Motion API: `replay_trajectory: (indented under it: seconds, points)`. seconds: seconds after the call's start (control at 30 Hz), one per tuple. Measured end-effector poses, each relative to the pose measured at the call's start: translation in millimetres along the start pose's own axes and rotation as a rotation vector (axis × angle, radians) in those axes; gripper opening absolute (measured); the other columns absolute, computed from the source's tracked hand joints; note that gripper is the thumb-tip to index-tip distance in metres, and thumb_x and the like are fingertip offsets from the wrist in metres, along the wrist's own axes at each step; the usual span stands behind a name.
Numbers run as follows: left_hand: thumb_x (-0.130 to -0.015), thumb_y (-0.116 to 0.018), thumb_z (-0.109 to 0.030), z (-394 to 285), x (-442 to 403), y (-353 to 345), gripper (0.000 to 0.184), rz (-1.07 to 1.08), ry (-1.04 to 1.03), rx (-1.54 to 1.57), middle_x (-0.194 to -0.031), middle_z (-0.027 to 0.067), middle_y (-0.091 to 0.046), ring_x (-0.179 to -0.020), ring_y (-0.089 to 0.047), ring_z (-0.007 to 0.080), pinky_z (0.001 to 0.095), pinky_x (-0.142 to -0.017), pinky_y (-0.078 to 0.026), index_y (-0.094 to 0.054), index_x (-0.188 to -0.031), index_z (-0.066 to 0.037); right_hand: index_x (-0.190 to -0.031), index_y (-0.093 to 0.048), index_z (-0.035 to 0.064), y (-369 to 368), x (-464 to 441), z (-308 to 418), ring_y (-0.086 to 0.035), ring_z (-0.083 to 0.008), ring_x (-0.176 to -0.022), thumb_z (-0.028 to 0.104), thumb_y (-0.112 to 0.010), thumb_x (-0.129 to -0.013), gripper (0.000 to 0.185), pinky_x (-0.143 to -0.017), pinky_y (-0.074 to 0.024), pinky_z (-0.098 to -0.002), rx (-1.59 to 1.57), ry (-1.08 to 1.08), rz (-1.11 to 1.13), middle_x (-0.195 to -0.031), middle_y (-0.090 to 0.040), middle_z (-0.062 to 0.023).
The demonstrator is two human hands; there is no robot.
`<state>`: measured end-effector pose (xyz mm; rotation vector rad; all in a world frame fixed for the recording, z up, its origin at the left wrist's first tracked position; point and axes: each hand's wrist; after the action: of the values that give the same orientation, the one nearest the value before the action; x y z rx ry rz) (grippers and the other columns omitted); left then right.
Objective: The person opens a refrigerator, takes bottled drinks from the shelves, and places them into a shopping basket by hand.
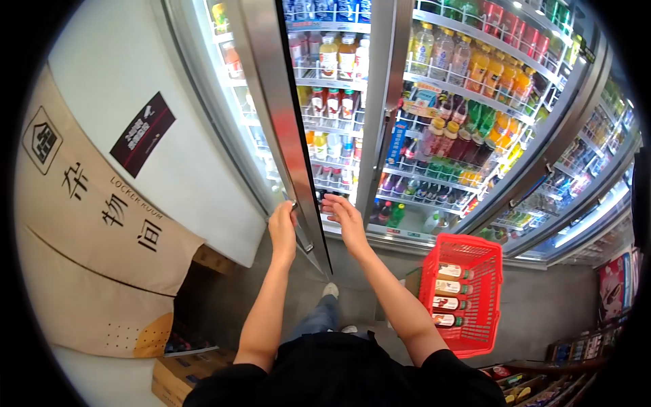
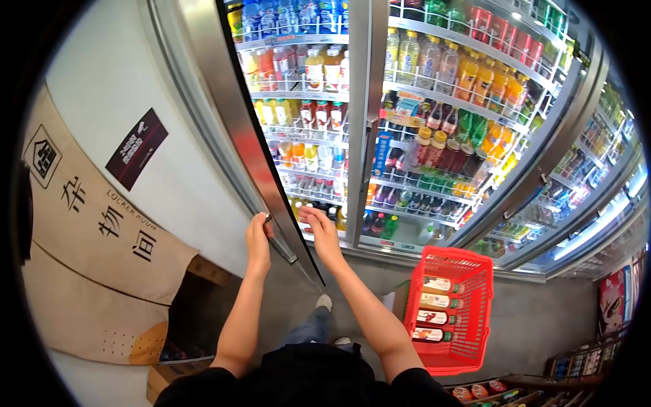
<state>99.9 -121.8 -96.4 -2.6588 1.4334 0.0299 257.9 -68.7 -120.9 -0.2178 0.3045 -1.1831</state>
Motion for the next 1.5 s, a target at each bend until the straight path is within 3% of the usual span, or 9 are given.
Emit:
replay_trajectory:
  seconds: [0.2, 0.37, 0.53, 0.87, 0.93, 1.13, 1.23, 1.3, 1.5]
  points:
    - [-0.091, -0.059, -0.001, -43, 45, 60, 0.025, -0.415, -0.561, -0.308, -0.102, 0.0064, -0.051, -0.087, -0.049, 0.0130, 0.0268, -0.080, -0.043, -0.047, -0.113, -0.001, -0.121, -0.066, 0.0006, -72, 19, -39, -0.061, -0.0106, -0.103, 0.019, -0.052, -0.100, 0.031, -0.087, -0.0470, -0.0260, 0.096, 0.001, 0.167, -0.111, -0.069, -0.0064]
    - [-0.092, -0.055, 0.001, -77, 81, 71, 0.008, -0.120, -0.893, -0.253, -0.095, 0.0075, -0.053, -0.078, -0.053, 0.0127, 0.0248, -0.072, -0.045, -0.055, -0.099, 0.002, -0.119, -0.067, 0.0004, -116, 43, -44, -0.062, -0.0120, -0.099, 0.015, -0.057, -0.096, 0.028, -0.090, -0.0477, -0.0275, 0.163, 0.018, 0.280, -0.110, -0.070, -0.0080]
    - [-0.098, -0.051, -0.012, -101, 51, 84, 0.019, 0.252, -0.302, 0.077, -0.099, 0.0061, -0.061, -0.085, -0.059, 0.0127, 0.0260, -0.076, -0.046, -0.056, -0.114, -0.004, -0.101, -0.066, -0.0032, -164, 54, -43, -0.062, -0.0147, -0.094, 0.010, -0.059, -0.089, 0.019, -0.084, -0.0486, -0.0321, 0.343, 0.029, 0.348, -0.101, -0.070, -0.0107]
    - [-0.096, -0.057, -0.016, -81, -15, 148, 0.022, 0.250, -0.216, 0.037, -0.097, 0.0056, -0.061, -0.085, -0.059, 0.0124, 0.0256, -0.074, -0.046, -0.057, -0.114, -0.005, -0.120, -0.062, -0.0012, -248, 75, -91, -0.059, -0.0203, -0.111, 0.004, -0.057, -0.091, 0.030, -0.096, -0.0454, -0.0345, 0.236, -0.050, 0.484, -0.118, -0.066, -0.0142]
    - [-0.095, -0.057, -0.017, -77, -24, 156, 0.022, 0.259, -0.172, 0.026, -0.096, 0.0051, -0.061, -0.082, -0.058, 0.0118, 0.0249, -0.070, -0.045, -0.057, -0.114, -0.005, -0.136, -0.053, 0.0005, -265, 74, -83, -0.052, -0.0196, -0.125, 0.008, -0.063, -0.092, 0.046, -0.104, -0.0402, -0.0352, 0.248, 0.033, 0.636, -0.138, -0.055, -0.0130]
    - [-0.095, -0.054, -0.017, -69, -74, 159, 0.023, 0.235, -0.115, 0.064, -0.095, 0.0052, -0.063, -0.081, -0.057, 0.0113, 0.0243, -0.069, -0.043, -0.058, -0.114, -0.006, -0.140, -0.049, 0.0018, -288, 44, -101, -0.049, -0.0216, -0.130, 0.012, -0.062, -0.093, 0.050, -0.107, -0.0389, -0.0370, 0.083, 0.079, 0.897, -0.143, -0.051, -0.0142]
    - [-0.095, -0.051, -0.017, -70, -106, 157, 0.020, 0.203, -0.109, 0.019, -0.095, 0.0050, -0.064, -0.080, -0.058, 0.0113, 0.0246, -0.070, -0.044, -0.059, -0.111, -0.007, -0.135, -0.053, -0.0013, -272, 2, -104, -0.055, -0.0203, -0.123, 0.006, -0.054, -0.094, 0.042, -0.104, -0.0416, -0.0362, 0.482, -0.046, 0.762, -0.133, -0.059, -0.0143]
    - [-0.095, -0.051, -0.018, -65, -135, 154, 0.020, 0.184, -0.112, 0.019, -0.095, 0.0049, -0.063, -0.080, -0.058, 0.0113, 0.0244, -0.069, -0.044, -0.059, -0.110, -0.007, -0.133, -0.054, 0.0003, -243, -34, -127, -0.062, -0.0194, -0.108, -0.008, -0.042, -0.084, 0.051, -0.093, -0.0471, -0.0315, 0.113, -0.179, 0.605, -0.117, -0.067, -0.0124]
    - [-0.094, -0.054, -0.020, -67, -238, 110, 0.022, 0.137, -0.120, 0.007, -0.097, 0.0055, -0.064, -0.079, -0.060, 0.0124, 0.0265, -0.069, -0.045, -0.059, -0.111, -0.008, -0.138, -0.052, 0.0066, -183, -132, -104, -0.062, -0.0129, -0.099, 0.004, -0.042, -0.095, 0.044, -0.086, -0.0493, -0.0270, 0.113, -0.316, 0.361, -0.120, -0.065, -0.0083]
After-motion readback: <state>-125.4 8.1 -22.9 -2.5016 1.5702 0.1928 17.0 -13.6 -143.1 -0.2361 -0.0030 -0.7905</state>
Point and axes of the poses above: each hand's wrist, its own x-axis away from the middle knuckle, its own y-axis out of the back of the hand, z = x × y
